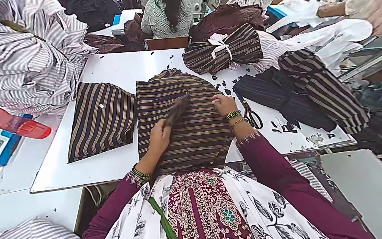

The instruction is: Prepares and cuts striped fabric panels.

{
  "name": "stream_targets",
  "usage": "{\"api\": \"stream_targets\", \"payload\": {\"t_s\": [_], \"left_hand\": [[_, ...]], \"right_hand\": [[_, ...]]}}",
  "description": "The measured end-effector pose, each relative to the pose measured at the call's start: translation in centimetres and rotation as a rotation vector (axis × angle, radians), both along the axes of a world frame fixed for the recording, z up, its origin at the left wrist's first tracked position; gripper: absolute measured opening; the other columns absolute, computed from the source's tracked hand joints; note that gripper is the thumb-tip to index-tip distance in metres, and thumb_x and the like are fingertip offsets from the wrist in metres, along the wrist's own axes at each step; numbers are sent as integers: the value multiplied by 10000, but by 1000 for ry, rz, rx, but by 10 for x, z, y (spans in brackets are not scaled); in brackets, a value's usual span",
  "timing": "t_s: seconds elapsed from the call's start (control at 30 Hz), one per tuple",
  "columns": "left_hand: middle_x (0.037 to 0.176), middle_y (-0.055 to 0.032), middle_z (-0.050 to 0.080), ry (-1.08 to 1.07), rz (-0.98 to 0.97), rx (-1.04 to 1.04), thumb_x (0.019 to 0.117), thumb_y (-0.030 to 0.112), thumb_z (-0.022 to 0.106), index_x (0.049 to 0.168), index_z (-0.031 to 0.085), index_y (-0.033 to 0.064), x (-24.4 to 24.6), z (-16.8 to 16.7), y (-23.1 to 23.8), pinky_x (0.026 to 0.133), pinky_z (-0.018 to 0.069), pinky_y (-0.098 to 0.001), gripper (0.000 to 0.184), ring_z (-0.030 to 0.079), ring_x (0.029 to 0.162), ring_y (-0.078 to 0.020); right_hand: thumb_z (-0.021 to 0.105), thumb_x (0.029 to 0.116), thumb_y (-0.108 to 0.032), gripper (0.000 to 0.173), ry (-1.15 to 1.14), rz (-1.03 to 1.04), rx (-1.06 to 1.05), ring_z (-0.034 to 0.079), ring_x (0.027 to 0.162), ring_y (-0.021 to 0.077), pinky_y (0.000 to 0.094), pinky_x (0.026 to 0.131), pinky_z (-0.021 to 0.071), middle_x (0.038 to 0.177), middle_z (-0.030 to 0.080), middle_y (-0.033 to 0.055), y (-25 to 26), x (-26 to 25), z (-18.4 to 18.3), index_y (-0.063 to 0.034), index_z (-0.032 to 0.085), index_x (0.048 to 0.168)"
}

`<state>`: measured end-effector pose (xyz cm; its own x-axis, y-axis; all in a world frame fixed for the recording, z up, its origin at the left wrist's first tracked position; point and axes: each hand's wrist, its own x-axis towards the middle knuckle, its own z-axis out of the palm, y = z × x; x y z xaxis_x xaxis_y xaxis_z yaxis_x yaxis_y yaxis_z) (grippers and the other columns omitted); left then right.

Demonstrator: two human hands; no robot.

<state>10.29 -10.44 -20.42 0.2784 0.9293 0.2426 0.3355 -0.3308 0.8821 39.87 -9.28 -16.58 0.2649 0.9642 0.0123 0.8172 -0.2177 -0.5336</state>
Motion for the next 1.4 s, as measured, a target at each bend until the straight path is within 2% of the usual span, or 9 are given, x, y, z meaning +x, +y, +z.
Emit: {"api": "stream_targets", "payload": {"t_s": [0.1, 0.27, 0.43, 0.63, 0.83, 1.0, 1.13, 1.27, 1.4], "left_hand": [[1098, -206, 727, 128, -421, 145, 1007, 95, 467, 1160, 686, -76, 0, 11, -18, 950, 543, -428, 317, 708, 1036, -270], [1579, -221, 425, 439, -600, 27, 983, 402, 647, 1485, 481, -12, -11, 28, 7, 1232, 252, -562, 672, 341, 1508, -371], [1552, -296, 399, 598, -96, -36, 975, 402, 692, 1540, 377, -9, -19, 38, 94, 1100, 397, -641, 766, 466, 1380, -478], [1148, -336, 653, 692, -77, -209, 1066, 198, 515, 1170, 656, -78, -34, 27, 147, 964, 446, -685, 327, 622, 1123, -503], [1128, -299, 631, 475, -41, -456, 1045, 485, 535, 1226, 617, -75, -45, 24, 182, 901, 469, -594, 594, 616, 1008, -402], [1146, -293, 664, 376, -84, -110, 1030, 208, 625, 1171, 648, -83, -33, 35, 179, 1002, 443, -630, 324, 634, 1117, -430], [882, -151, 710, 312, -698, 482, 913, 92, 666, 833, 716, -25, -75, 54, 109, 885, 536, -526, 151, 700, 910, -297], [1375, -145, 651, 702, -1113, 112, 932, 189, 719, 1161, 760, 66, -117, 58, 90, 1172, 198, -710, 263, 449, 1433, -410], [1334, -153, 658, 523, -879, 185, 963, 296, 653, 1281, 677, 35, -94, 52, 102, 1124, 420, -563, 413, 567, 1326, -337]], "right_hand": [[534, 1032, -75, 278, 204, -129, 181, 657, 1121, 408, 608, 993, 474, 1203, 685, 258, -49, 11, -4, 37, 670, 1247], [539, 1018, -14, 277, 672, -460, 285, 651, 812, 133, 296, 712, 564, 1083, 655, 178, -109, 11, -41, 90, 577, 1272], [497, 1027, 38, 252, 953, -631, 516, 674, 683, 97, 263, 594, 587, 873, 632, 59, -118, 6, -49, 52, 511, 1279], [496, 1022, 49, 246, 912, -614, 519, 679, 674, 88, 248, 593, 586, 850, 648, 46, -116, 4, -48, 48, 517, 1267], [530, 1012, 51, 269, 871, -638, 530, 679, 666, 84, 245, 601, 591, 828, 645, 44, -114, 4, -53, 51, 523, 1281], [554, 999, 63, 312, 901, -672, 577, 676, 730, 82, 259, 648, 592, 939, 658, 62, -115, 3, -52, 40, 517, 1308], [575, 988, 64, 311, 888, -674, 586, 689, 727, 76, 262, 666, 604, 908, 671, 35, -115, 3, -53, 25, 531, 1294], [578, 1003, 27, 307, 834, -672, 543, 668, 757, 74, 279, 706, 590, 957, 655, 39, -116, 4, -54, 7, 534, 1306], [573, 1007, 21, 286, 811, -656, 556, 673, 776, 69, 285, 710, 598, 990, 657, 30, -115, 6, -57, -7, 545, 1289]]}}
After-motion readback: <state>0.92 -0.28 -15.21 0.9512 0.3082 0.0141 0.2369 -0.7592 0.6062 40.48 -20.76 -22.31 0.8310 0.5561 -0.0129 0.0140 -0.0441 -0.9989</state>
